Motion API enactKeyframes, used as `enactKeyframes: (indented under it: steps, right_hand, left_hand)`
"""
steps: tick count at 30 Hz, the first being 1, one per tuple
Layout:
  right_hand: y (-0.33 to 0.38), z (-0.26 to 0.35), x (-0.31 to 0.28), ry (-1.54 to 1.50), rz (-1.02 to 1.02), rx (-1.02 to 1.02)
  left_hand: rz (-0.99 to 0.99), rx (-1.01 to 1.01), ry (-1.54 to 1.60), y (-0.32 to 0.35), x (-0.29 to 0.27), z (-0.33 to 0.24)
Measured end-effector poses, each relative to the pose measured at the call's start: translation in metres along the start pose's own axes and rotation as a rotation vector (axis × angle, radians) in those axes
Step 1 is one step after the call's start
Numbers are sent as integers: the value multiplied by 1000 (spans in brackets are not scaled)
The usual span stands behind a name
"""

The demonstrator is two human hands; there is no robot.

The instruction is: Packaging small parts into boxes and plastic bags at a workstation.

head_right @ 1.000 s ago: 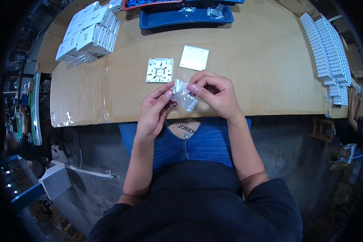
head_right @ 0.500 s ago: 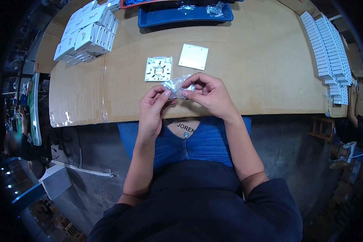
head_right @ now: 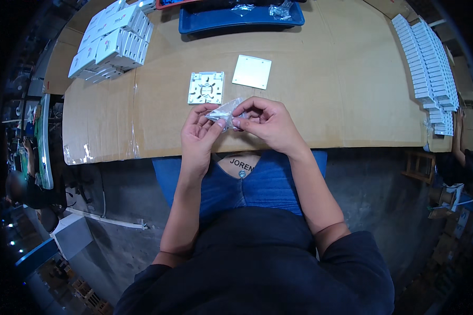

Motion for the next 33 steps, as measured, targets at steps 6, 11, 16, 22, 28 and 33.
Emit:
enactKeyframes:
  steps: [6, 11, 16, 22, 28, 33]
  right_hand:
    - [-3, -7, -1, -42, 11, -7]
    - [-1, -6, 10, -33, 71, -18]
    - [-5, -9, 14, -123, -25, -39]
    - [-5, -14, 19, -201, -151, 0]
    - [-10, -15, 21, -235, -266, 29]
    - [-9, -18, 24, -111, -302, -6]
  left_hand:
    - [-16, -52, 237, -1, 0, 1]
    - [-18, -58, 213, -1, -3, 5]
    - [-43, 3, 82, -1, 1, 1]
    - [-72, 56, 33, 0, -4, 11]
    - [-44, 80, 0, -1, -1, 13]
    - [-50, 57, -130, 0, 15, 2]
Point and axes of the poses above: each hand's wrist, its own y-axis away from the middle knuckle, its own x-axis out of the palm, z = x × y, the point moved 2 cm from there along -y, towards the middle knuckle, and after that the axes turned 11 degrees about y, right-handed, at the moved point
